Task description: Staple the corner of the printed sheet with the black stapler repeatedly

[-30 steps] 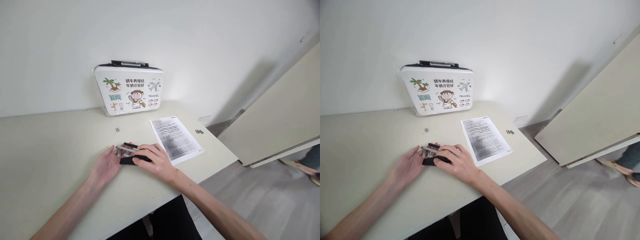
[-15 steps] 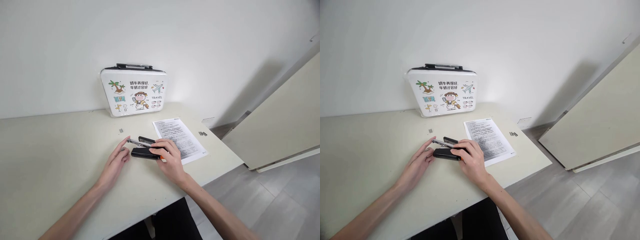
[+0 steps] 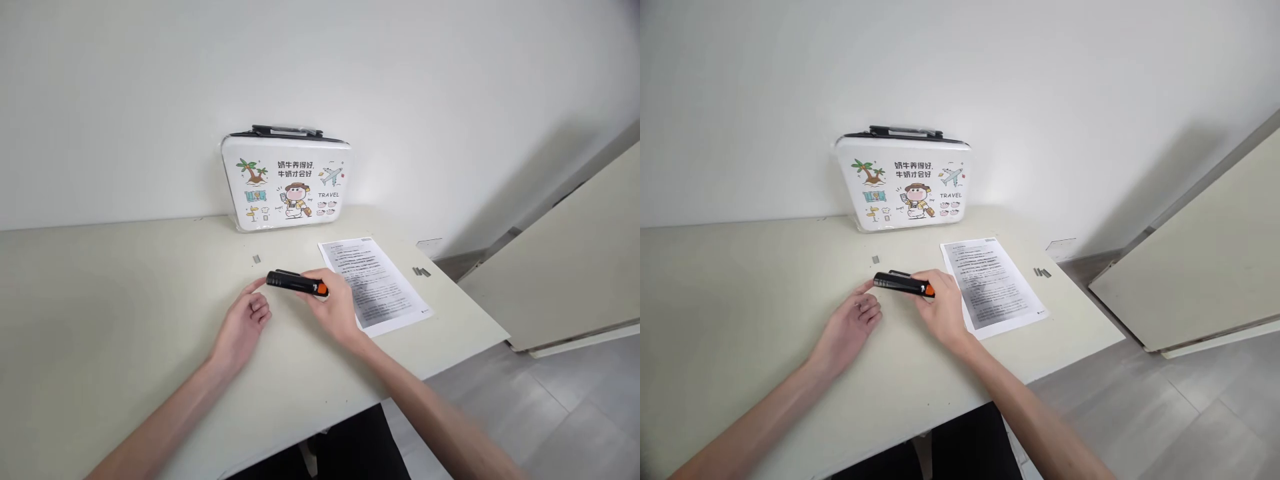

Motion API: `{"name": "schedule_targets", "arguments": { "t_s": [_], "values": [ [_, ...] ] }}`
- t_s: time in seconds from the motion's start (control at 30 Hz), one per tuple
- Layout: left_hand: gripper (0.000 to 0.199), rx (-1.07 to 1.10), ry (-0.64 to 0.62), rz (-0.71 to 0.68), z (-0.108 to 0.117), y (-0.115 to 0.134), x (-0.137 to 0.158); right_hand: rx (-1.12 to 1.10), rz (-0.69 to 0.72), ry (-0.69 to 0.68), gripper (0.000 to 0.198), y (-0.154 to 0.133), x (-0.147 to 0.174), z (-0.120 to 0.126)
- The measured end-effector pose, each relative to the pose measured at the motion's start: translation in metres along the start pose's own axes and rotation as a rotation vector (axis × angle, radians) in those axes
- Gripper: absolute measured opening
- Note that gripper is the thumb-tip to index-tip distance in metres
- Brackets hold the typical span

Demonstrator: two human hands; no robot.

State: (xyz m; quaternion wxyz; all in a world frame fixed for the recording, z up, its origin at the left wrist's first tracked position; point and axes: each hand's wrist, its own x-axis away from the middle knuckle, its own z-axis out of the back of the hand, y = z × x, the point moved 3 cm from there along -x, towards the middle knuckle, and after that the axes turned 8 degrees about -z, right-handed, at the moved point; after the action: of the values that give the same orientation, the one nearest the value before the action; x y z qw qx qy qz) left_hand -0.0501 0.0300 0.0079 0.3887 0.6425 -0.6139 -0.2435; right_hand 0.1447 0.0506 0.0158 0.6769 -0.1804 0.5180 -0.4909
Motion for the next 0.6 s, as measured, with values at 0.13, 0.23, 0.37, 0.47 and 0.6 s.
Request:
{"name": "schedule_targets", "arguments": {
  "t_s": [0.13,0.23,0.37,0.47,0.6],
  "values": [
    [0.005,0.132,0.063,0.116,0.004,0.001,-0.004,-0.122,-0.229,-0.108,0.022,0.009,-0.026,-0.038],
    [0.010,0.168,0.016,0.153,0.001,0.001,-0.003,-0.168,-0.321,-0.188,0.029,0.014,-0.042,-0.071],
    [0.021,0.210,0.023,0.172,0.000,0.002,-0.002,-0.190,-0.356,-0.285,0.034,0.018,-0.056,-0.110],
    [0.022,0.229,0.028,0.184,0.000,0.002,-0.003,-0.210,-0.313,-0.353,0.033,0.016,-0.065,-0.128],
    [0.026,0.245,0.026,0.186,0.000,0.003,-0.004,-0.155,-0.217,-0.441,0.033,0.009,-0.085,-0.147]
  ]
}}
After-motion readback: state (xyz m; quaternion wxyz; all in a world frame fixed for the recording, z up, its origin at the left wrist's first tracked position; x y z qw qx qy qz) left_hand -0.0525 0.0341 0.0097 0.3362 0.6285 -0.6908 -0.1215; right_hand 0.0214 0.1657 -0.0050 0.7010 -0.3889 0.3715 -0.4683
